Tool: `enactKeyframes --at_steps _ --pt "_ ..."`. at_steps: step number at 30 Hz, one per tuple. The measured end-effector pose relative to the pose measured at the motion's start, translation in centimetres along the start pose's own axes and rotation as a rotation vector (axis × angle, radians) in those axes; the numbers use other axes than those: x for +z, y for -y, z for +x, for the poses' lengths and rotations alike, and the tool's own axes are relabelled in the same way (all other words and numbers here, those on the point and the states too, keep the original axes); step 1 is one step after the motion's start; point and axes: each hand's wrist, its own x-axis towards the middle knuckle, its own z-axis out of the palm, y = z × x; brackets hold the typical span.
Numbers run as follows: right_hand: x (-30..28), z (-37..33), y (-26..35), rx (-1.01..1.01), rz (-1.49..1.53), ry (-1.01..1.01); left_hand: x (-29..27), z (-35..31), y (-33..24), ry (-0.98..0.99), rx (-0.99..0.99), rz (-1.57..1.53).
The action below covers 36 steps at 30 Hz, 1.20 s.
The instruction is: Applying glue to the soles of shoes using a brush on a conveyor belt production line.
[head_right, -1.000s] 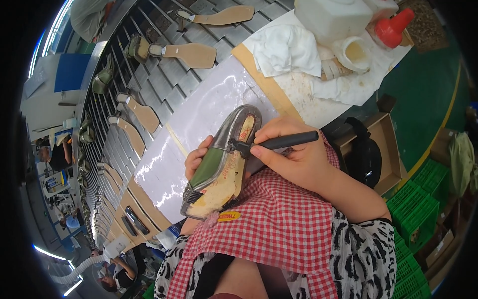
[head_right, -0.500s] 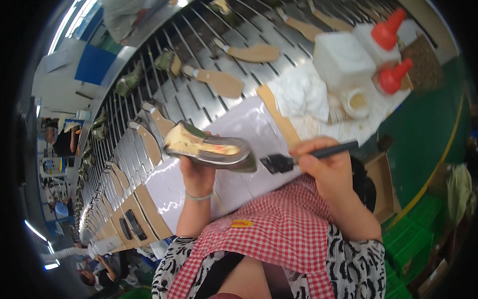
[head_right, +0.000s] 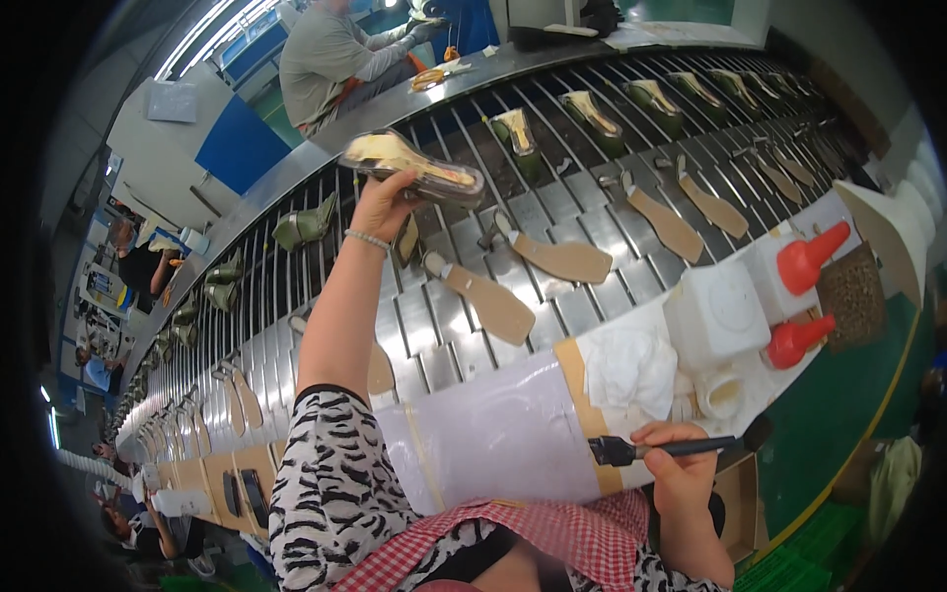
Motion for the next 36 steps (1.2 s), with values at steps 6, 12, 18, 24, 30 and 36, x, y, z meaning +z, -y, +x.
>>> enactKeyframes --at_steps 6,12,18,24,30,36 --pt "0.5 2.4 -0.5 -0.001 -0.045 -0.087 -3.0 8.9 6.4 0.060 -0.146 0.179" --pt "1.7 4.0 -0.8 0.045 -0.058 -0.060 -6.2 10.4 4.6 -0.176 -0.098 0.683" --pt "1.2 3.4 -0.8 0.015 -0.106 -0.105 -4.4 -2.6 1.4 -0.190 -0.095 1.938" --pt "0.6 0.9 1.2 -0.018 -0.070 -0.055 -6.5 -5.8 3.5 -0.245 -0.061 1.728" --pt "-2.5 -1.4 5.2 -0.186 -0.386 -0.250 -6.8 -7.9 -9.4 -0.472 0.255 0.856" --pt "-5.8 1.0 8.5 -0.227 -0.878 -0.248 -0.9 -18.0 -16.6 0.065 -0.180 0.560"
